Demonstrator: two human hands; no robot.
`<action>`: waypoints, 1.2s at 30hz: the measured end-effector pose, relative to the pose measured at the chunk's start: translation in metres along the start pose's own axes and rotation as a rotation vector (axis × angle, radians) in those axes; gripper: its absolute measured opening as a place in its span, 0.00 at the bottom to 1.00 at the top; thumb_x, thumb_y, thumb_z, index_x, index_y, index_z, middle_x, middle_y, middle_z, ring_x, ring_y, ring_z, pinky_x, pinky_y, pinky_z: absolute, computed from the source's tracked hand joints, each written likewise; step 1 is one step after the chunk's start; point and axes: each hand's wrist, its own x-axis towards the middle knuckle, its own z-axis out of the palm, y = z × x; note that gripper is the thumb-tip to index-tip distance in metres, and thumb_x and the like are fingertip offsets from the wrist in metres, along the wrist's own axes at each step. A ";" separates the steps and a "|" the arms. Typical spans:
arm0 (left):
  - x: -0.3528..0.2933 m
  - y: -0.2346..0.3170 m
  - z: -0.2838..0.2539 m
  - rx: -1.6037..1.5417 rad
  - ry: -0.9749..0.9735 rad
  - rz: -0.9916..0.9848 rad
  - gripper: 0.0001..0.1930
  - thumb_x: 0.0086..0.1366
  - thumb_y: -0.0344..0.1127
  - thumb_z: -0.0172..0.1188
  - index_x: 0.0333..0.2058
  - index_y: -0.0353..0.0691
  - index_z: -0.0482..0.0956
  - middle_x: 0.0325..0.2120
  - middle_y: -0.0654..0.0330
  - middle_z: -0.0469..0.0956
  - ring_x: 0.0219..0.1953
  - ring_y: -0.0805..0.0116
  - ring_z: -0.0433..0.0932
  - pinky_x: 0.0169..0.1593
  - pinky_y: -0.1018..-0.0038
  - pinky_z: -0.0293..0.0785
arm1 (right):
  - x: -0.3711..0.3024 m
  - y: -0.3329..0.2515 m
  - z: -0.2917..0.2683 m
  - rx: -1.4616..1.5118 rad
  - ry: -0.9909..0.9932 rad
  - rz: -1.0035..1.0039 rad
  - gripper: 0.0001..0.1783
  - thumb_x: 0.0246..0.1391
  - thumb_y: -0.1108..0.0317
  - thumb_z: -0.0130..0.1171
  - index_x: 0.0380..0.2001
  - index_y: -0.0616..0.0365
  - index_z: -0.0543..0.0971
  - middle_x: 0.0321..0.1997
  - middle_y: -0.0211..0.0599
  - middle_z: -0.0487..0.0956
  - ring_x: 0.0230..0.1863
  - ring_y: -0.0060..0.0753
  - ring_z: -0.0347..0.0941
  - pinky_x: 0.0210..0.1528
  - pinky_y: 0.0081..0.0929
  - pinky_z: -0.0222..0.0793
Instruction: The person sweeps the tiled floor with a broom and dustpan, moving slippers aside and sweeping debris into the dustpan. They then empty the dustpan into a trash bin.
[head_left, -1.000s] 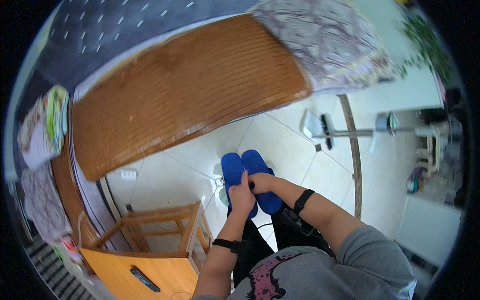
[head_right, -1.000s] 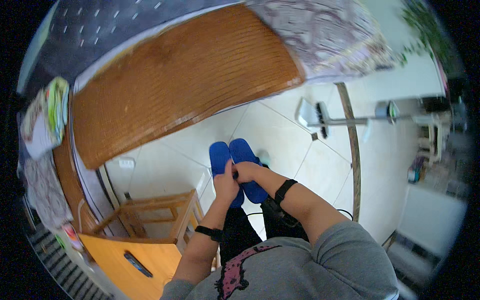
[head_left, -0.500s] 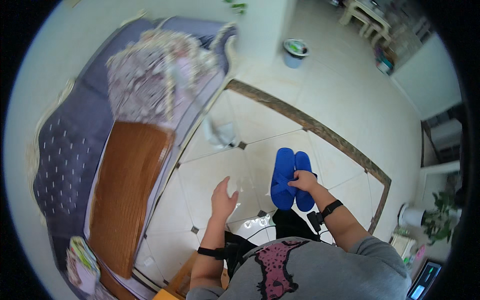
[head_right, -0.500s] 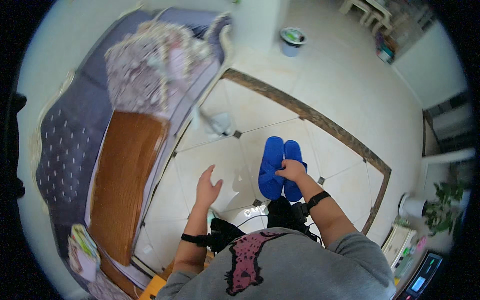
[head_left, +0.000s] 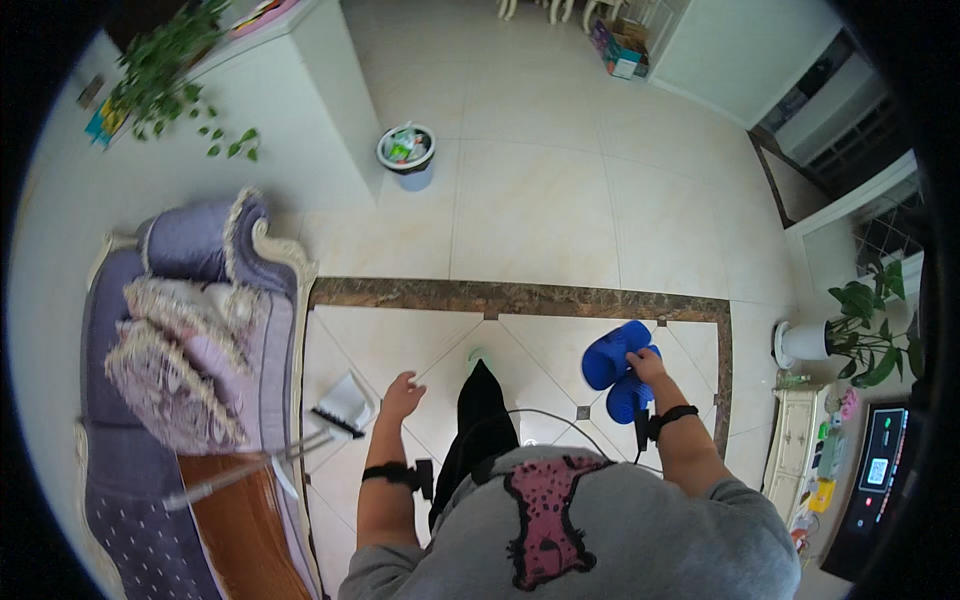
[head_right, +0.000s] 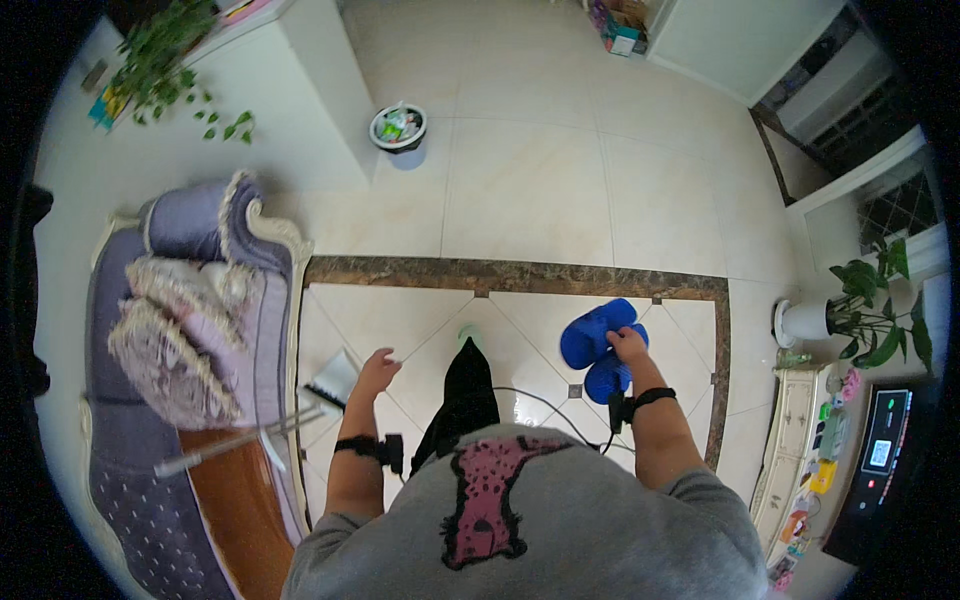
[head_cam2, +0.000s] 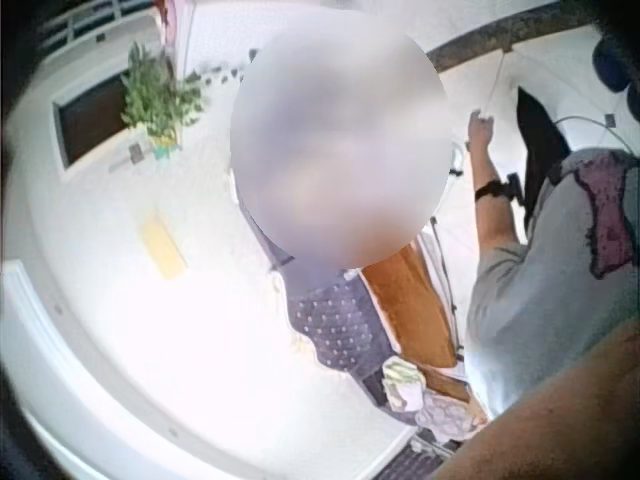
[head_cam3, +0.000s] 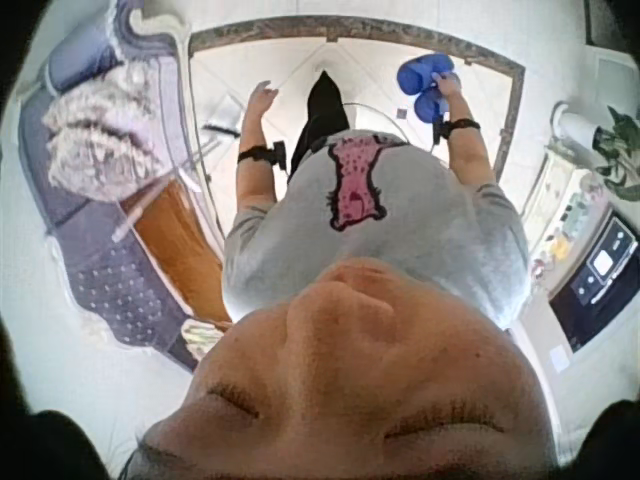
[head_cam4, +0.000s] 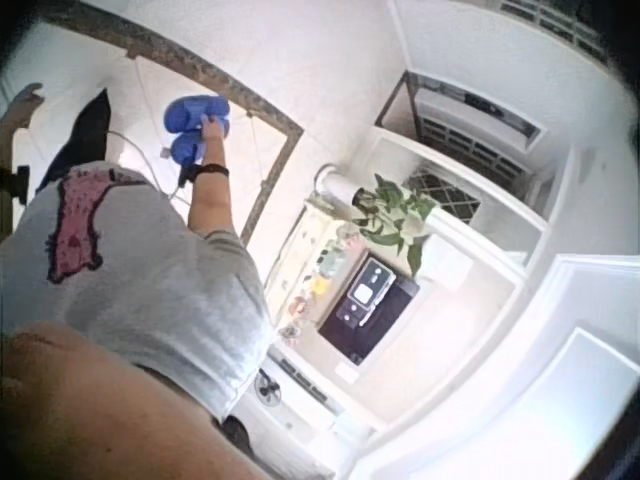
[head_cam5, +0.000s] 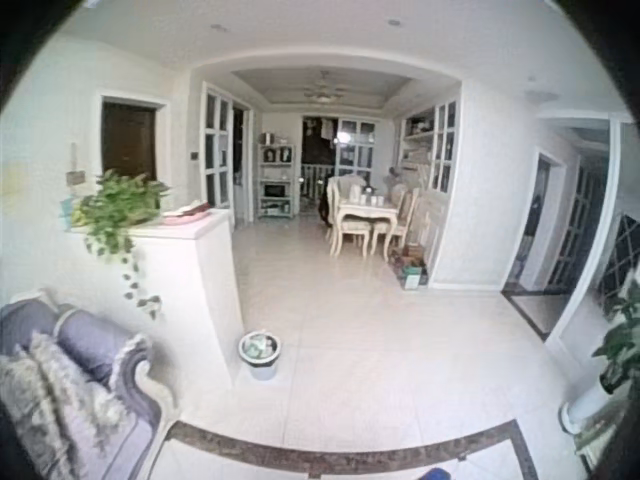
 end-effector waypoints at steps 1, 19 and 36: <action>0.039 0.029 0.001 -0.093 -0.066 -0.045 0.26 0.52 0.39 0.59 0.50 0.37 0.66 0.37 0.49 0.75 0.39 0.57 0.75 0.41 0.68 0.71 | 0.018 0.006 -0.019 0.032 -0.044 0.068 0.26 0.47 0.48 0.52 0.35 0.64 0.75 0.37 0.52 0.76 0.40 0.49 0.72 0.41 0.38 0.66; 0.499 0.415 -0.082 0.174 -0.054 0.114 0.27 0.55 0.46 0.56 0.51 0.38 0.64 0.44 0.46 0.72 0.47 0.54 0.71 0.47 0.64 0.68 | 0.482 -0.241 -0.194 0.127 0.133 -0.003 0.24 0.48 0.49 0.51 0.32 0.63 0.76 0.31 0.50 0.77 0.38 0.46 0.73 0.40 0.38 0.66; 0.875 0.512 -0.241 -0.167 0.389 -0.061 0.25 0.54 0.43 0.57 0.48 0.38 0.64 0.30 0.50 0.76 0.35 0.53 0.75 0.39 0.64 0.70 | 0.870 -0.791 -0.245 -0.014 -0.165 -0.487 0.26 0.51 0.49 0.49 0.40 0.62 0.73 0.41 0.52 0.74 0.44 0.50 0.70 0.45 0.37 0.64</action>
